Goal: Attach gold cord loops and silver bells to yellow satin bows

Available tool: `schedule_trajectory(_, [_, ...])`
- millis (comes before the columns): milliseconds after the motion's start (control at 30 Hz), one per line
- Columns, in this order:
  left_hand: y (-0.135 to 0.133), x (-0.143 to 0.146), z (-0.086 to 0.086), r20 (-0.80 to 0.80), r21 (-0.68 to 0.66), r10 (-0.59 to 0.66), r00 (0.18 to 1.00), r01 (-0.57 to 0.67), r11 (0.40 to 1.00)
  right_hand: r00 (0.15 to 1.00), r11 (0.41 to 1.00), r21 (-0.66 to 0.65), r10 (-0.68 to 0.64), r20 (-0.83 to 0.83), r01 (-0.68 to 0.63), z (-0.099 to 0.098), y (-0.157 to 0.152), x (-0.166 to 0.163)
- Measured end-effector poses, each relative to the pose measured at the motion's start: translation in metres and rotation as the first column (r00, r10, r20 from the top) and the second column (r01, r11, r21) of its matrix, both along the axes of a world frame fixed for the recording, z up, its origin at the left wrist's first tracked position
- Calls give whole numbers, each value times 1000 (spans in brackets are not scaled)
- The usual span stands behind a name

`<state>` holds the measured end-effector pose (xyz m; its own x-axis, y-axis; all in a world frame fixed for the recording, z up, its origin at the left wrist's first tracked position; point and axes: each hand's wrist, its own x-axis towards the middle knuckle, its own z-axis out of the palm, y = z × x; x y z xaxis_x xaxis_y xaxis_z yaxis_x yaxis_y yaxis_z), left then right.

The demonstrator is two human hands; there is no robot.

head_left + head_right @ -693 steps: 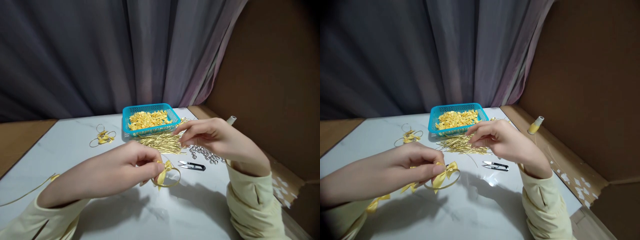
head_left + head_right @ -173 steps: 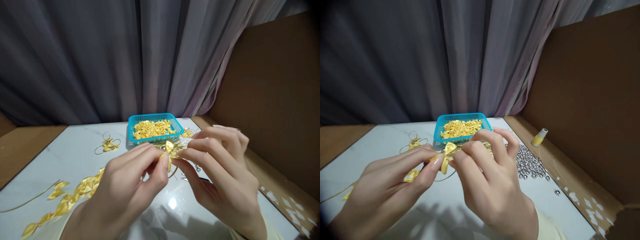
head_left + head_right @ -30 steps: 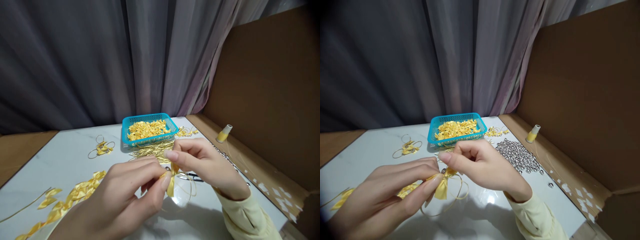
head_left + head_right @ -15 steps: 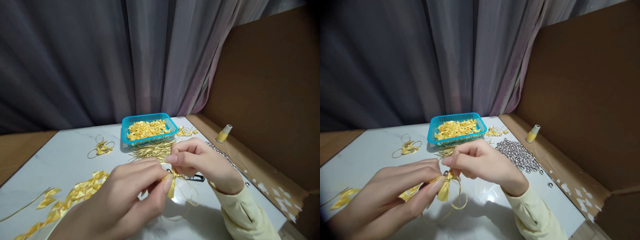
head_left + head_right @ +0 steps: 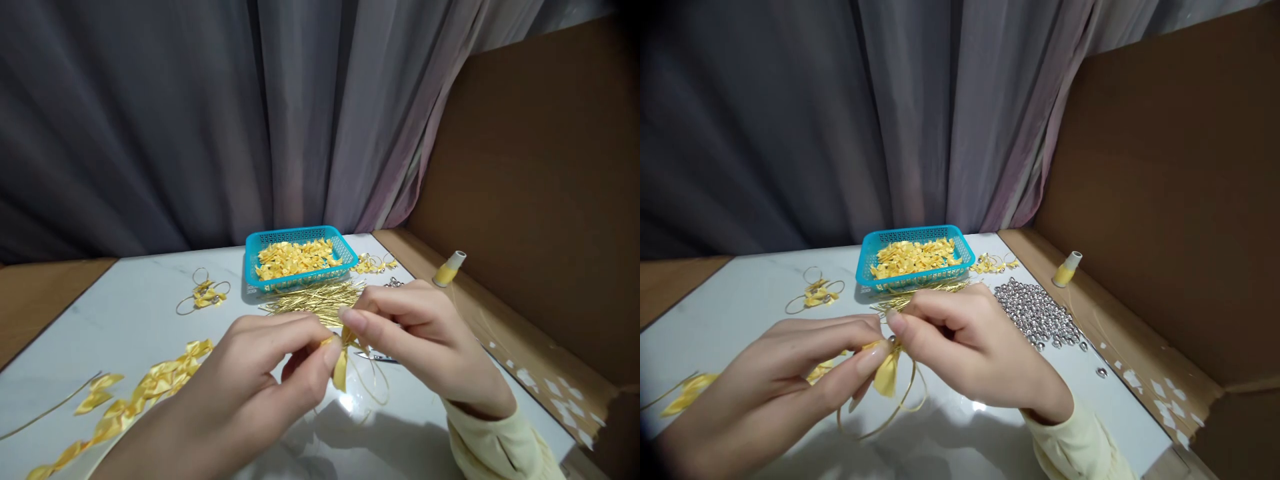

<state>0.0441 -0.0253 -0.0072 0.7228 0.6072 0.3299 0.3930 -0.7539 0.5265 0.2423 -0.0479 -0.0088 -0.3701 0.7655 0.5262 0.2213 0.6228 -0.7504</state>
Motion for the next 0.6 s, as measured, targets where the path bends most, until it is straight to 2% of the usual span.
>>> schedule_trajectory(267, [2, 3, 0, -16, -47, 3, 1000, -3, 999, 997, 993, 114, -29, 72, 21, 3, -7, -2])
schedule_trajectory(600, [3, 2, -2, -5, -80, -19, 1000, 19, 997, 993, 992, 124, -12, 118, -2, 4, -9, -2])
